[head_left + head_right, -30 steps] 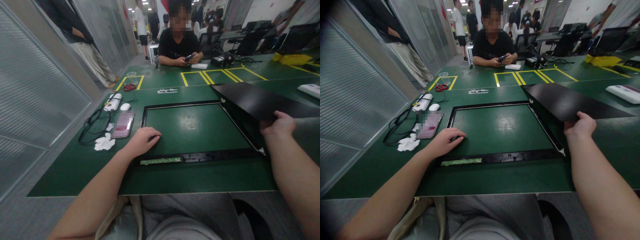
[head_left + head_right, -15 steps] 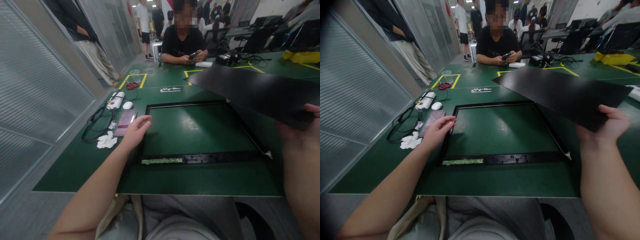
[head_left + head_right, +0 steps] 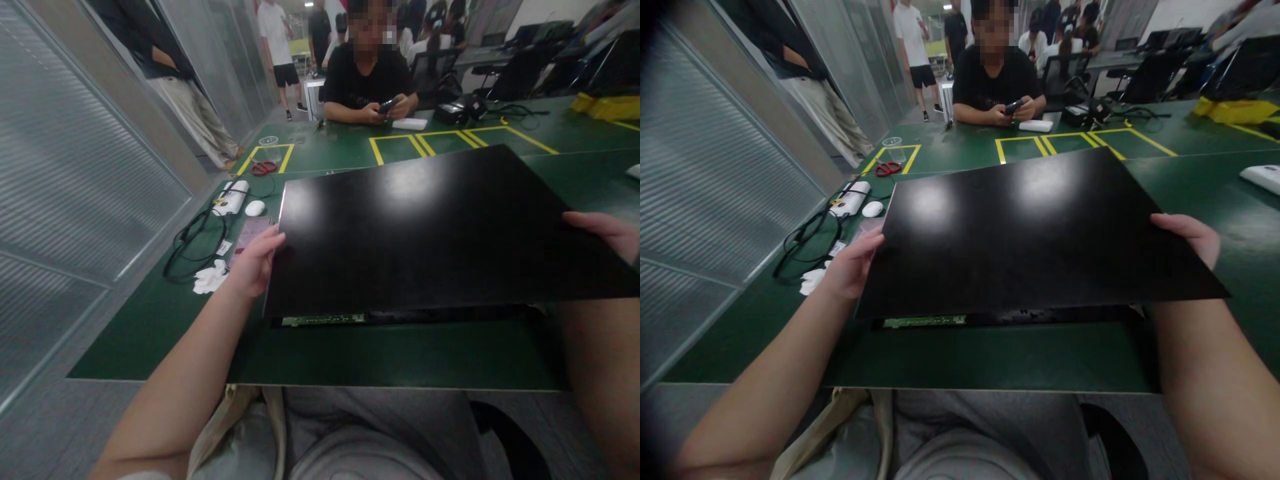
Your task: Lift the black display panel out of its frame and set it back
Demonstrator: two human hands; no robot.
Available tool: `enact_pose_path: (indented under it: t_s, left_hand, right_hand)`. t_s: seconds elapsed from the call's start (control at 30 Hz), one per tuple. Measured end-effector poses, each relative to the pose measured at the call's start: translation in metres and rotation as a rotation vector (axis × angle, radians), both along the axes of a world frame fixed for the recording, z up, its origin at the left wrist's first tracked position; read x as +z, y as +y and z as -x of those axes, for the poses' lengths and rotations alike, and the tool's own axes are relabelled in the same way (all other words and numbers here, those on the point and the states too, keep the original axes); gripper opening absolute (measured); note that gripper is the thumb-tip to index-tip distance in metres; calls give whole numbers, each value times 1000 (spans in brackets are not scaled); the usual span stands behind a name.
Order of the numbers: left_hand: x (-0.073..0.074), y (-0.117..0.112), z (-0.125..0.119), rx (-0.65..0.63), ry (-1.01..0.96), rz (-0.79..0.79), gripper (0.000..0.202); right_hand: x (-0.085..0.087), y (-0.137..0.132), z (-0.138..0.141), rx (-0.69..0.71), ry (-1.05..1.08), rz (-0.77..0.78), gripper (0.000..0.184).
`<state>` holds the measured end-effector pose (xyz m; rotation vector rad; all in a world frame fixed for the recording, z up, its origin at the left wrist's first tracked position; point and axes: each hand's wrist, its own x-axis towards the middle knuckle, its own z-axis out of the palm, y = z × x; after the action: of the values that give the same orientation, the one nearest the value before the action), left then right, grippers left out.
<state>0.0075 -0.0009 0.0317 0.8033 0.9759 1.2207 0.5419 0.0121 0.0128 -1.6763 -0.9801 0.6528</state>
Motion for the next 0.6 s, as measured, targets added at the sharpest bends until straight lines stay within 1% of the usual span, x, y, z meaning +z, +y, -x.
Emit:
enact_pose_path:
  t_s: [0.03, 0.07, 0.1, 0.17, 0.2, 0.23, 0.3, 0.43, 0.5, 0.6]
  left_hand:
    - [0, 0, 2, 25, 30, -25, 51]
    - [1, 0, 4, 55, 53, -39, 51]
    - [1, 0, 6, 87, 82, -43, 48]
    - [4, 0, 9, 134, 98, -55, 44]
    - [5, -1, 9, 150, 98, -69, 43]
    - [6, -1, 9, 163, 94, -86, 43]
    - [6, -1, 9, 175, 89, -114, 44]
    - [3, 4, 11, 170, 85, -91, 37]
    - [1, 8, 14, 173, 87, -43, 31]
    - [-1, 10, 18, 179, 98, 18, 26]
  right_hand:
    - [2, -2, 11, -22, 1, -6, 33]
    - [5, -2, 24, -3, 23, 7, 31]
    - [8, -1, 37, 44, 122, 78, 29]
    - [15, 2, 59, 232, 329, 199, 34]
    - [17, 4, 68, 288, 383, 239, 37]
    - [19, 6, 74, 304, 404, 259, 37]
    - [20, 9, 81, 274, 389, 267, 36]
    - [19, 10, 82, 139, 326, 160, 32]
    - [20, 9, 82, 115, 308, 123, 29]
    - [23, 8, 85, 113, 267, 145, 25]
